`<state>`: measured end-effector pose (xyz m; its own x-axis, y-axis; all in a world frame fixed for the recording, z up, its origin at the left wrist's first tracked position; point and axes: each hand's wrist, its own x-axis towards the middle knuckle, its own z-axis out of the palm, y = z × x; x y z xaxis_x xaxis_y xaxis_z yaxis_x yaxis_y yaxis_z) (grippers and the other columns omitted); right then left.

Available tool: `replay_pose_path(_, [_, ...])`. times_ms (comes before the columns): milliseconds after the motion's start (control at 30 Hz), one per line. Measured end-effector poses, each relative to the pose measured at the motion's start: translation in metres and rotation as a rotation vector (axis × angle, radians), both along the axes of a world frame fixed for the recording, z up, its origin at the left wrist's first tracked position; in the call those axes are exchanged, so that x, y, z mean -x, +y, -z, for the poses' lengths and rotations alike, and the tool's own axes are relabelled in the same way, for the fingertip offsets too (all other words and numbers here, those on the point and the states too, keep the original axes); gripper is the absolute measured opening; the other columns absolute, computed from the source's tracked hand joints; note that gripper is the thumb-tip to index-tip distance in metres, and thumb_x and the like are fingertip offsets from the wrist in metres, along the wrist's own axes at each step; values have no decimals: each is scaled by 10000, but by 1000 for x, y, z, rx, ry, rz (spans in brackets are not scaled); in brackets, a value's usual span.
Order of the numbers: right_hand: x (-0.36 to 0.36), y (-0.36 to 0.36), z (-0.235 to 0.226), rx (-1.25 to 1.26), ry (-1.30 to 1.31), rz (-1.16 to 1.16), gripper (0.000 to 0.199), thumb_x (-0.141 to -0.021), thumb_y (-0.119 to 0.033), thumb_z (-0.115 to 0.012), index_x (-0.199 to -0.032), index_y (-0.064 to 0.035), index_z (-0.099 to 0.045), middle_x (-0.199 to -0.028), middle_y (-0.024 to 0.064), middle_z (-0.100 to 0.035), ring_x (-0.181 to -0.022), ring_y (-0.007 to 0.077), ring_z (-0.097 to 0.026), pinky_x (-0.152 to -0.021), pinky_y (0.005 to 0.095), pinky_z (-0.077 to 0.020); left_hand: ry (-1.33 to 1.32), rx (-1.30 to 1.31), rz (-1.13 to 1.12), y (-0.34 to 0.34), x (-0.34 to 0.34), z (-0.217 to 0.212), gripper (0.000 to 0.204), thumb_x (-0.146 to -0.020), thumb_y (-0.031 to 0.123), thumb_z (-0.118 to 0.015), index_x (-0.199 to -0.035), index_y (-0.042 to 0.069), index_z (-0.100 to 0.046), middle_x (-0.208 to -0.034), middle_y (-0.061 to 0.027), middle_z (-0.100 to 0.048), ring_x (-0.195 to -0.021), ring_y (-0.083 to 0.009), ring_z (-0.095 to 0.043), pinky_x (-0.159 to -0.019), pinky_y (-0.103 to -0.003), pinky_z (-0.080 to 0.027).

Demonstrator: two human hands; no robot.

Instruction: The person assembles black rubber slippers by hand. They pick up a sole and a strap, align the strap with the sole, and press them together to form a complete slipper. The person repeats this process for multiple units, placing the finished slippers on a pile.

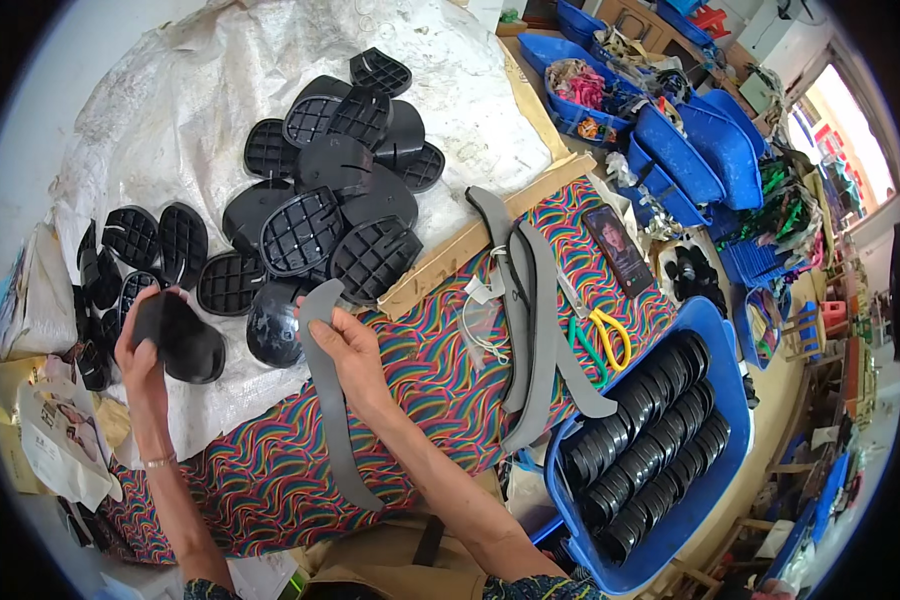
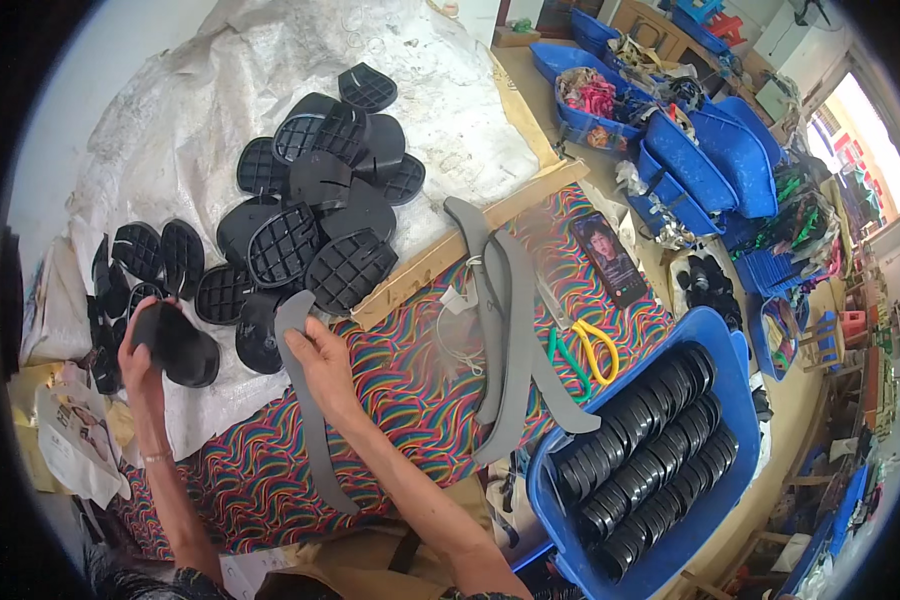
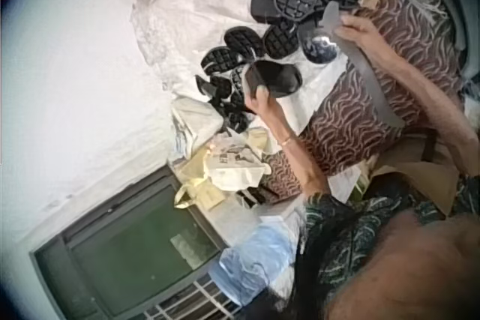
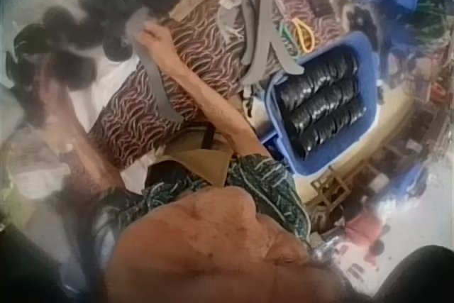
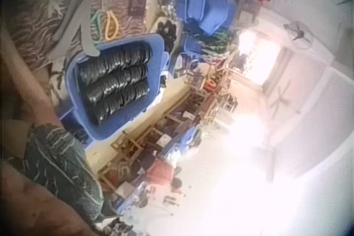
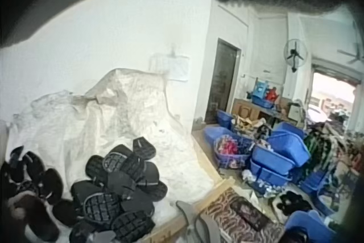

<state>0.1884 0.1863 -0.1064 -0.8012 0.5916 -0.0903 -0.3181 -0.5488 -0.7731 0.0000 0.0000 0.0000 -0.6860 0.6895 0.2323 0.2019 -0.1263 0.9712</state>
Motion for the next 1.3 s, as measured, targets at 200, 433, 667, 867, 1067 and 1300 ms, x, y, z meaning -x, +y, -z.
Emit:
replay_pose_path(200, [-9, 2, -27, 204, 115, 31, 235, -1001, -129, -554, -1182, -4, -637, -1176, 98, -668, -993, 156, -651, -871, 300, -522, -131, 159, -223, -36, -70, 15, 512, -651, 238, -763, -1071, 77, -519, -1030, -114, -615, -887, -165, -574, -832, -274, -474])
replay_pose_path(433, [-17, 2, -33, 252, 158, -31, 143, -1006, -170, -546, -987, -54, -626, -844, 24, -669, -727, 86, -610, -647, 236, -480, -177, 207, -123, -21, -155, 39, 783, -540, 242, -869, -1178, 72, -448, -999, -82, -585, -824, -145, -582, -727, -248, -476])
replay_pose_path(667, [-85, 10, -83, 224, 276, -113, 164, -1022, -176, -493, -1061, -29, -555, -798, 92, -647, -587, 165, -616, -534, 264, -483, -14, 430, -144, -21, -164, 38, 867, -601, 61, -691, -1423, 118, -423, -892, -40, -572, -785, -117, -565, -713, -241, -461])
replay_pose_path(867, [-207, 7, -144, 336, 302, -179, 223, -988, -152, -496, -1070, 54, -513, -716, 169, -594, -435, 203, -530, -420, 286, -459, 3, 457, -101, -24, -163, 36, 730, -709, 73, -660, -1401, 118, -432, -971, -40, -485, -834, -110, -509, -736, -234, -449])
replay_pose_path(1067, [-272, -12, -159, 309, 212, -95, 239, -943, -55, -466, -1031, 167, -486, -643, 244, -550, -414, 229, -527, -343, 312, -435, -20, 380, -31, -9, -169, 31, 634, -852, 300, -686, -1388, 82, -428, -943, -13, -510, -836, -111, -526, -748, -257, -458])
replay_pose_path(1300, [-227, -14, -125, -69, -326, -149, 169, -1002, -75, -525, -1116, 30, -591, -748, 36, -614, -607, 90, -572, -554, 239, -440, -165, 426, -11, -20, -158, 42, 442, -833, 135, -747, -1225, -5, -599, -942, -30, -638, -889, -132, -596, -798, -277, -483])
